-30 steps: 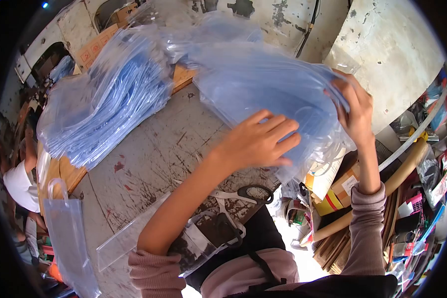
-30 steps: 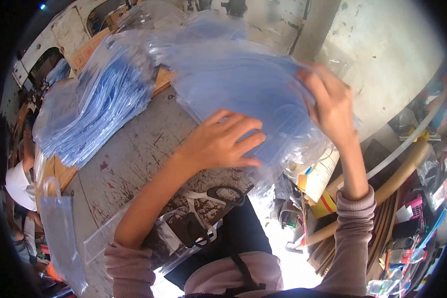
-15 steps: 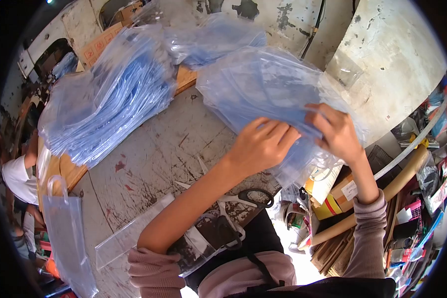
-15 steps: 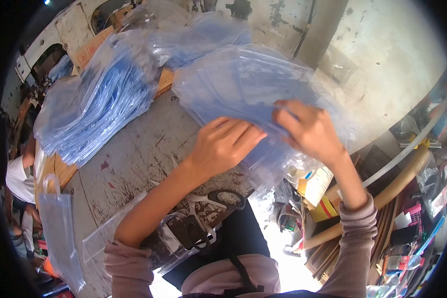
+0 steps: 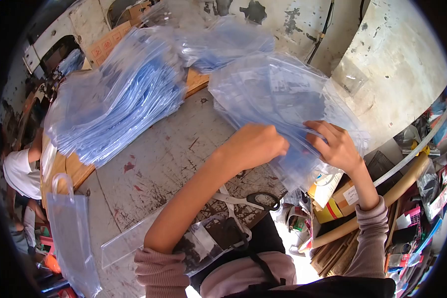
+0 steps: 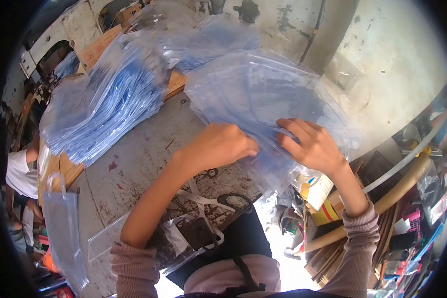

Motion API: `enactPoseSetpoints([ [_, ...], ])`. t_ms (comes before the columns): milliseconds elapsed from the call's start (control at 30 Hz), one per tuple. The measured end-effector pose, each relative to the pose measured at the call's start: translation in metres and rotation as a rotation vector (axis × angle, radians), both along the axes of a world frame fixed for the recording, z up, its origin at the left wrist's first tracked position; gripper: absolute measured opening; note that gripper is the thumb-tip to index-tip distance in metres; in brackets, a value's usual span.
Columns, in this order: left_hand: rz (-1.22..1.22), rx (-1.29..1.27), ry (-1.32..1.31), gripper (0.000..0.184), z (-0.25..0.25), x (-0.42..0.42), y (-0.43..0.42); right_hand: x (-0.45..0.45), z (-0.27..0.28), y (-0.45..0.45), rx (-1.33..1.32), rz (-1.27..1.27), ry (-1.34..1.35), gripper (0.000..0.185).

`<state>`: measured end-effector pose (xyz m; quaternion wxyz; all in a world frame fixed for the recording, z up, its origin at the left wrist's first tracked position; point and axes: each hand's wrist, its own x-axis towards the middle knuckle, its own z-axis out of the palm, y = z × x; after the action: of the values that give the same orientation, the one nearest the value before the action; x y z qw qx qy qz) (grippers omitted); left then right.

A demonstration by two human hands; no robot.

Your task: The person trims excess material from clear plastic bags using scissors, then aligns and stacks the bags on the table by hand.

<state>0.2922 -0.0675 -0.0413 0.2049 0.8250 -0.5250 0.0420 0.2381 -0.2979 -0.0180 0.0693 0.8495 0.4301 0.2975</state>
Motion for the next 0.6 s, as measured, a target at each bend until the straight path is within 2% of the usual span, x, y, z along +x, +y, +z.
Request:
enactPoseSetpoints([
  [67,0.003,-0.019,-0.102,0.018,0.005,-0.004,-0.001,-0.001,0.0,0.001,0.019,-0.001,0.007,0.025],
  [133,0.008,-0.039,-0.207,0.016,0.008,-0.005,-0.003,-0.004,0.0,0.003,0.079,-0.034,0.138,0.034],
  [233,-0.027,-0.07,-0.305,0.017,0.004,-0.004,-0.005,-0.009,-0.004,0.013,0.157,-0.058,0.105,0.043],
  [333,-0.011,-0.053,-0.369,0.018,0.007,-0.008,-0.006,-0.011,-0.009,0.014,0.196,-0.168,0.115,0.042],
  [367,-0.005,-0.116,-0.342,0.016,0.01,-0.009,-0.006,-0.009,-0.009,0.011,0.198,-0.168,0.109,0.042],
  [433,0.002,-0.173,-0.321,0.013,0.018,-0.009,-0.004,0.0,-0.003,0.001,0.284,-0.189,0.229,0.037],
  [500,0.082,-0.573,-0.188,0.012,0.031,-0.004,0.002,0.011,0.016,-0.007,0.378,-0.187,0.242,0.036],
  [533,0.078,-0.569,-0.195,0.012,0.039,0.0,0.007,0.018,0.028,-0.012,0.463,-0.186,0.263,0.035],
  [600,0.282,-0.74,-0.102,0.014,0.056,0.008,0.025,0.03,0.055,-0.026,0.585,-0.21,0.196,0.033],
])
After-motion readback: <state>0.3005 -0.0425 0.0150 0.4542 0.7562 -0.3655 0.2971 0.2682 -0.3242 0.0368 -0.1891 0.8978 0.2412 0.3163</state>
